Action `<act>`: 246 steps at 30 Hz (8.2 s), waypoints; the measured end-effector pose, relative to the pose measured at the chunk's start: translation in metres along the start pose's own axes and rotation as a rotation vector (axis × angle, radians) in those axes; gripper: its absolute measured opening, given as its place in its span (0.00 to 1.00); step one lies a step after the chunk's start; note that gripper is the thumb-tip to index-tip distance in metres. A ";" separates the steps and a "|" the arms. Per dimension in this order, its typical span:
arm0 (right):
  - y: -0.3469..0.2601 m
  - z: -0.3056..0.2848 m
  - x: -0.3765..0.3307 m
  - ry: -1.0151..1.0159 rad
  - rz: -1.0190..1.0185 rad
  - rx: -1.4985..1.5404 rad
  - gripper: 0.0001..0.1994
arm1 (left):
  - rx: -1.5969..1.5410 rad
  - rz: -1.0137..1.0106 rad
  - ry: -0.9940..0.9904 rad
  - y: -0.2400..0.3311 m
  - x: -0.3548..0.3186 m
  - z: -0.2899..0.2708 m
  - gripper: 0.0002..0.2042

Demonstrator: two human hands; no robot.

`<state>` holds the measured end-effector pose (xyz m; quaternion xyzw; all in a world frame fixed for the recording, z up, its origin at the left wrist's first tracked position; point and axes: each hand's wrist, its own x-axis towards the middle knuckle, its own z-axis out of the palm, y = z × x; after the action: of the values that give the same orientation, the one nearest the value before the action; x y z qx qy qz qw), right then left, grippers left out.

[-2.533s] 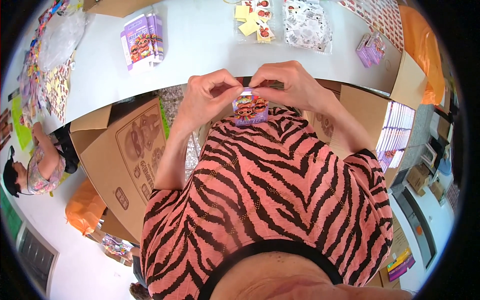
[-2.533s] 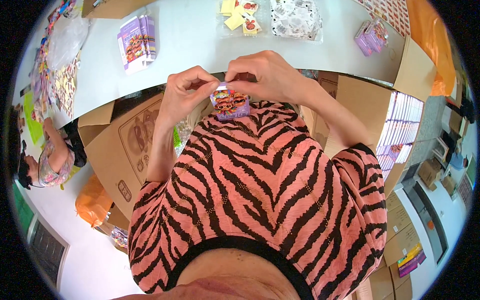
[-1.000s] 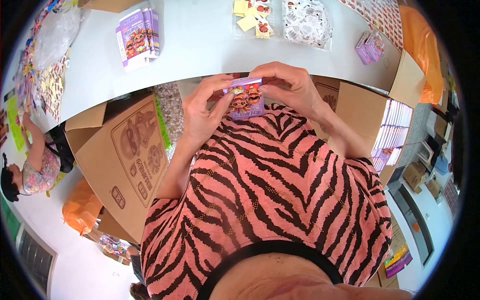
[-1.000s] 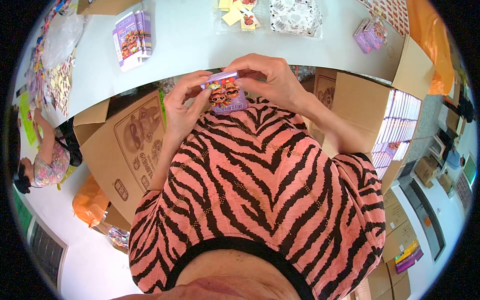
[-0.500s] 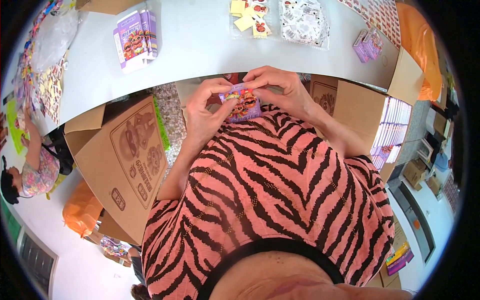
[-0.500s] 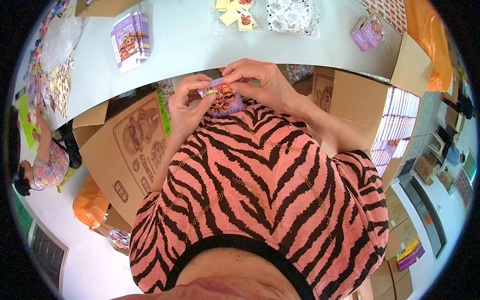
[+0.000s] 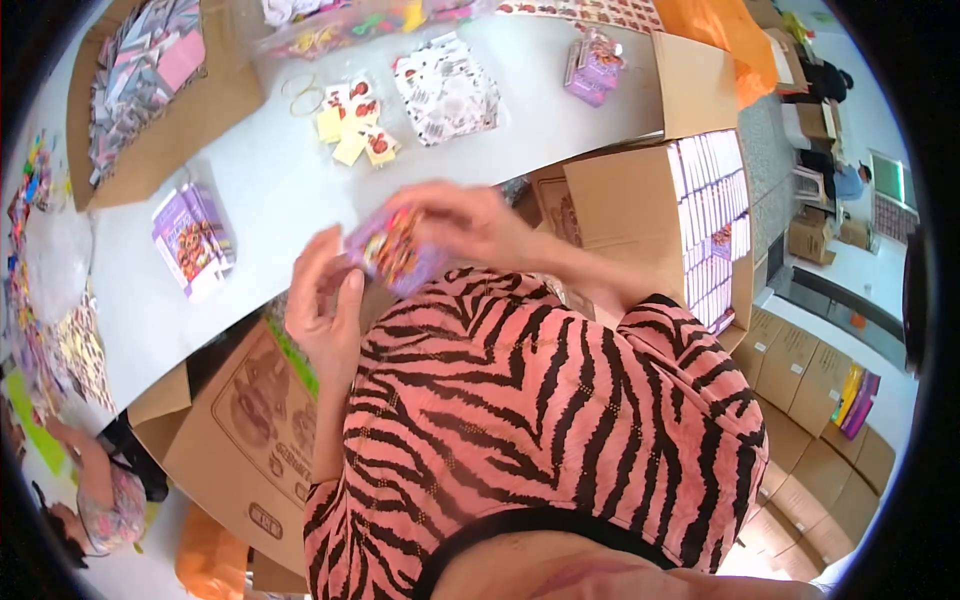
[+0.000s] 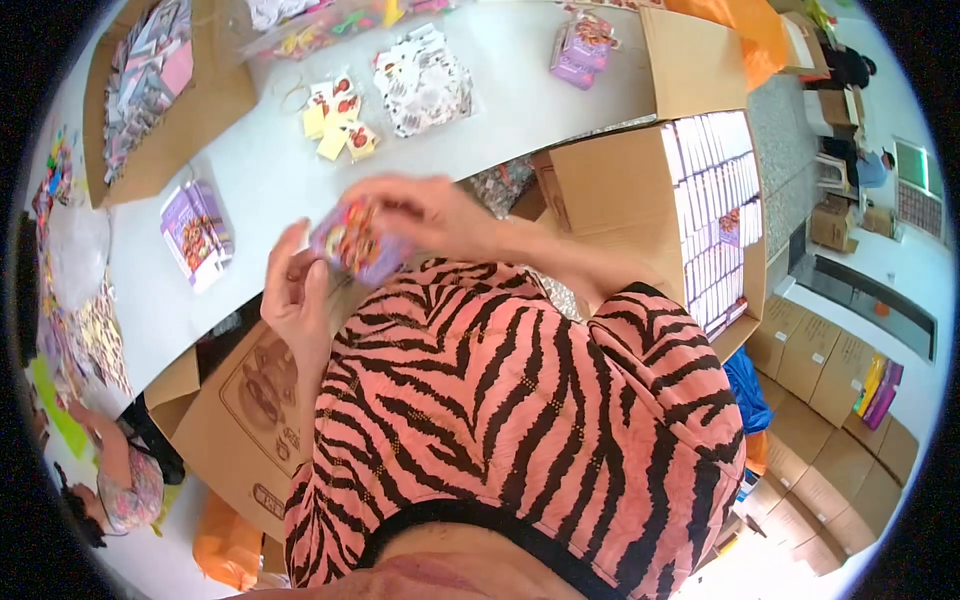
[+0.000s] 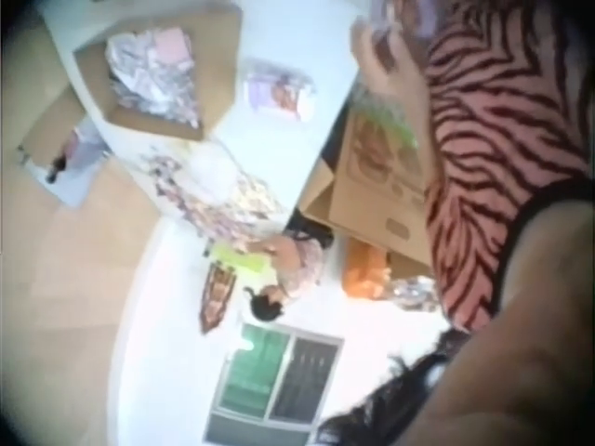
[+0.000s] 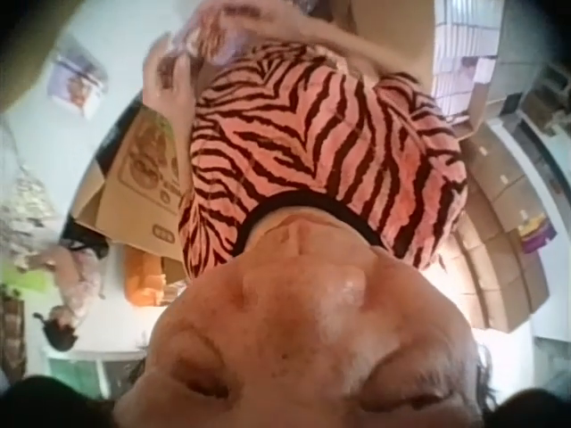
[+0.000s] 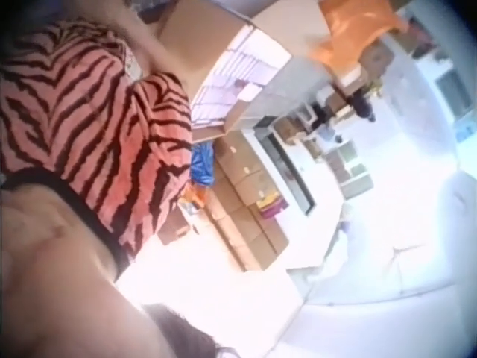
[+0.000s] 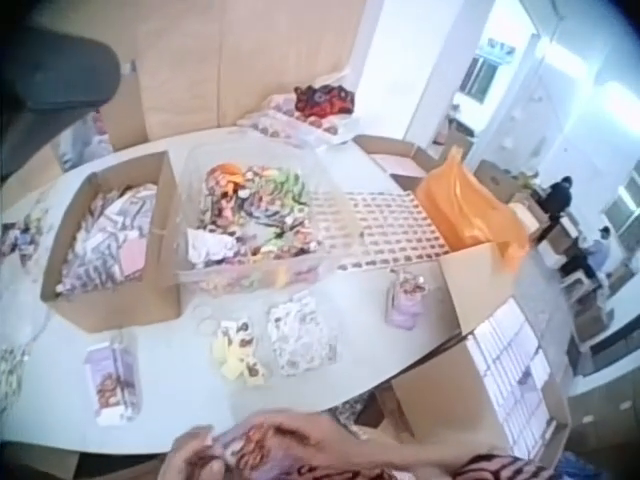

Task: Packing small toy components and stickers into individual plastic bags at a packing station.

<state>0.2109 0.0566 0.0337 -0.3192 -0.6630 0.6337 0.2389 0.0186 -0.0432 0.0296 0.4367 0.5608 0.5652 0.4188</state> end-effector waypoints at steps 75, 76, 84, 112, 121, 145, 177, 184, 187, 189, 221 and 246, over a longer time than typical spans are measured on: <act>-0.055 -0.020 0.117 -0.300 -0.146 -0.229 0.08 | -0.707 -0.246 -0.316 -0.010 0.056 -0.017 0.33; -0.055 -0.021 0.117 -0.226 -0.148 -0.220 0.07 | -0.571 -0.248 -0.274 -0.011 0.063 -0.024 0.32; -0.056 -0.004 0.114 -0.020 -0.182 -0.428 0.06 | 0.608 0.233 0.188 0.002 0.059 0.017 0.52; -0.047 -0.006 0.073 -0.034 -0.303 -0.086 0.10 | 0.414 0.605 0.183 0.007 0.062 -0.008 0.18; -0.052 -0.014 0.076 -0.105 -0.326 -0.243 0.05 | 0.362 0.458 0.013 0.014 0.057 -0.017 0.10; -0.060 0.009 0.084 -0.064 -0.593 -0.477 0.19 | 0.586 0.396 0.387 0.002 0.061 0.019 0.42; -0.056 0.006 0.098 -0.058 -0.347 -0.371 0.06 | 0.706 0.400 0.328 -0.001 0.056 0.022 0.46; -0.035 0.006 0.094 -0.100 -0.527 -0.485 0.12 | 0.649 0.175 0.289 -0.001 0.051 0.022 0.44; -0.027 0.012 0.084 -0.031 -0.398 -0.297 0.13 | 0.587 0.153 0.329 -0.007 0.051 0.025 0.43; -0.022 0.013 0.080 0.022 -0.240 -0.117 0.14 | 0.580 0.094 0.319 -0.005 0.050 0.027 0.43; 0.001 0.002 0.057 -0.023 -0.675 -0.657 0.24 | -0.283 -0.173 0.344 -0.029 0.039 0.014 0.09; -0.069 -0.001 0.124 -0.321 -0.258 -0.401 0.20 | -0.061 -0.044 0.044 -0.019 0.063 -0.020 0.17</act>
<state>0.1188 0.1484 0.0911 -0.1686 -0.8396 0.4966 0.1414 -0.0180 0.0124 0.0118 0.3988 0.5619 0.5823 0.4315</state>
